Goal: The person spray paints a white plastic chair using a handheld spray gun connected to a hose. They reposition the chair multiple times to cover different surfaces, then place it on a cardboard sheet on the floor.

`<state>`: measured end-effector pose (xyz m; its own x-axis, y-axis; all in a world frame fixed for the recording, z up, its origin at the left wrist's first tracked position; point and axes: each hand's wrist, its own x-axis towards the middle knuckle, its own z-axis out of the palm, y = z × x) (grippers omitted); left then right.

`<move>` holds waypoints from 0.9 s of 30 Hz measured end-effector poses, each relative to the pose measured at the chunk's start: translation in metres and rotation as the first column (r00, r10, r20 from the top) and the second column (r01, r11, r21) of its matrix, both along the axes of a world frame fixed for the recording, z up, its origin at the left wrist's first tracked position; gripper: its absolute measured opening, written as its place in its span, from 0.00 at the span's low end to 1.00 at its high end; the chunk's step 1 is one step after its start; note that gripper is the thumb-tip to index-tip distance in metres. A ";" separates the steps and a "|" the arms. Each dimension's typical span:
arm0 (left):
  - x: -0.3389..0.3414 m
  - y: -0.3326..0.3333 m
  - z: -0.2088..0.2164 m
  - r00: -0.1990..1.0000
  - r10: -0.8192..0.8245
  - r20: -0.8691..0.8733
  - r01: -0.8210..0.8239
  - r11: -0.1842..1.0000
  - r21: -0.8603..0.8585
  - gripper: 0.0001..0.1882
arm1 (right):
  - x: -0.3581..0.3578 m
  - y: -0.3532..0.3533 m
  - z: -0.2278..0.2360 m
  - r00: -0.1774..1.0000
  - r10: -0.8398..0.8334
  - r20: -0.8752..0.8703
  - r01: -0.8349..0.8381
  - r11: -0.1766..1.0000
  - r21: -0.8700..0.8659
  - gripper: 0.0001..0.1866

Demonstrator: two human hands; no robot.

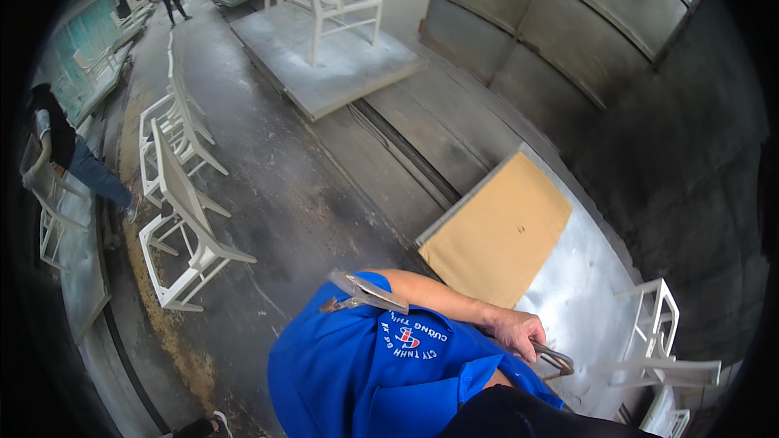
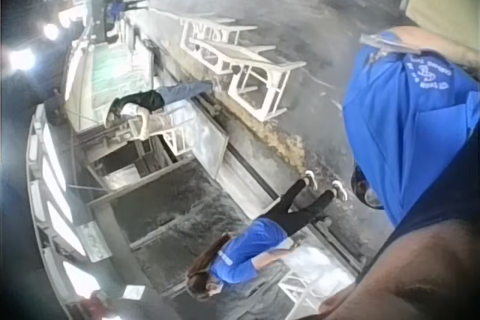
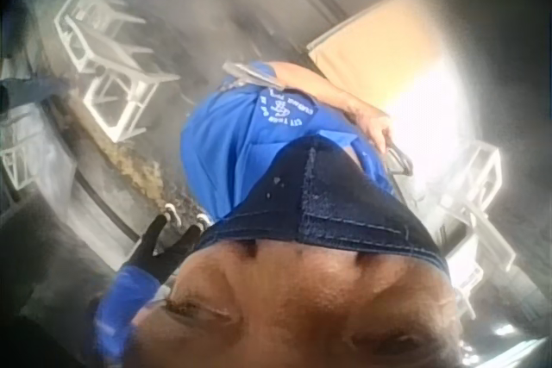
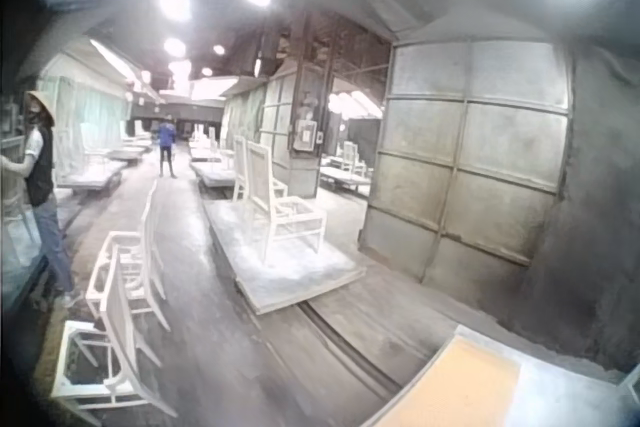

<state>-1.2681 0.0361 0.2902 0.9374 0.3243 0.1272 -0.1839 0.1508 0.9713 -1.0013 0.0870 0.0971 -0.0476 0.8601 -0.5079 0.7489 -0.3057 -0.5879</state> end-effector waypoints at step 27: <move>-0.293 0.071 -0.043 0.982 0.046 -0.182 0.019 0.941 0.339 0.22 | -0.285 0.146 0.023 0.640 -0.442 -0.628 0.558 0.830 -0.016 0.33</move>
<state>-1.5610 0.1068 0.2471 0.9506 0.3053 0.0564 0.0038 -0.1929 0.9812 -1.2859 0.2332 0.1203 0.1809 0.9076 -0.3789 -0.0021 -0.3849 -0.9230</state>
